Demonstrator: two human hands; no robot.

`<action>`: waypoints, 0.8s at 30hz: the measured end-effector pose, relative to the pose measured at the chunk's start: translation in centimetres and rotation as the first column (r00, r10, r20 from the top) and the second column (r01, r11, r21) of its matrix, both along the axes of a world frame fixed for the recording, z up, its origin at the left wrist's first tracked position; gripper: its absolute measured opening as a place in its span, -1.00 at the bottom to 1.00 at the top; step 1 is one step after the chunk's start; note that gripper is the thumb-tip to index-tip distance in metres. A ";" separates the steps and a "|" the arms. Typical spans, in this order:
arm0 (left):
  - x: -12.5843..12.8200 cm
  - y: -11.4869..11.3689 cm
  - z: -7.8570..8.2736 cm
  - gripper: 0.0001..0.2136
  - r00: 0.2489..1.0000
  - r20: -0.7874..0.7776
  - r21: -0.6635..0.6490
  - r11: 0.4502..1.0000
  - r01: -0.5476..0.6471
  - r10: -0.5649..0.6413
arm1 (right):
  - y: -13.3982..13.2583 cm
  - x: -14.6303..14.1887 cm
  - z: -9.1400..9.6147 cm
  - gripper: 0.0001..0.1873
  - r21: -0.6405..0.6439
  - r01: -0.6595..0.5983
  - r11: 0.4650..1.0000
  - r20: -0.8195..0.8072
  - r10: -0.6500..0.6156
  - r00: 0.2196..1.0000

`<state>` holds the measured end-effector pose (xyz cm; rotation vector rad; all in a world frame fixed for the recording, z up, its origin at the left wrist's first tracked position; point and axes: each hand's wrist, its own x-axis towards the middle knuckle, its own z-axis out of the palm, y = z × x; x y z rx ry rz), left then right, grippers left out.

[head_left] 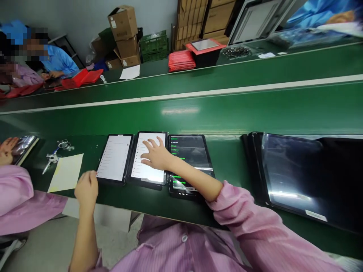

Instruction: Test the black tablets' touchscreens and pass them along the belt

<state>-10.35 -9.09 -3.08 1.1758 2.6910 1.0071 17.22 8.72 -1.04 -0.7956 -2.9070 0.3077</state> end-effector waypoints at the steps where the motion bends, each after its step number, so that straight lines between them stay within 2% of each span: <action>1: 0.3 1.0 0.2 -0.85 0.999 -0.021 0.074 0.996 0.042 -0.041 | 0.0 1.2 0.3 -0.55 0.034 0.030 0.999 -0.025 -0.029 0.999; 3: 0.9 3.0 0.4 -0.73 0.992 0.035 0.152 0.982 0.115 -0.121 | 0.1 4.4 0.8 -0.56 0.079 0.130 0.988 -0.095 -0.123 0.988; 6: 1.9 4.6 0.3 -0.51 0.979 0.150 0.117 0.986 0.123 -0.140 | -0.1 10.1 0.8 -0.53 0.078 0.305 0.949 -0.180 -0.288 0.941; 9: 2.9 4.4 0.3 -0.40 0.974 0.142 0.037 0.984 0.172 -0.175 | -1.1 15.0 -0.2 -0.47 0.043 0.408 0.912 -0.218 -0.390 0.895; 11: 3.7 3.8 0.4 -0.39 0.967 0.095 0.000 0.972 0.236 -0.235 | -2.1 17.1 -0.9 -0.44 -0.016 0.417 0.909 -0.229 -0.409 0.883; 14: 5.4 2.9 0.2 -0.47 0.954 0.026 0.010 0.955 0.297 -0.297 | -3.3 18.1 -1.5 -0.43 -0.107 0.321 0.941 -0.234 -0.338 0.912; 18: 8.0 2.4 -0.8 -0.58 0.932 -0.020 0.053 0.931 0.361 -0.361 | -4.1 17.0 -1.8 -0.52 -0.060 0.199 0.978 -0.234 -0.208 0.950; 21: 9.8 2.6 -1.4 -0.65 0.900 -0.016 0.024 0.900 0.436 -0.436 | -4.3 16.3 -2.2 -0.57 -0.001 0.222 0.975 -0.201 -0.218 0.955; 24: 11.3 3.0 -1.5 -0.65 0.882 0.013 0.050 0.882 0.469 -0.470 | -4.2 16.6 -2.6 -0.59 0.026 0.250 0.968 -0.201 -0.240 0.950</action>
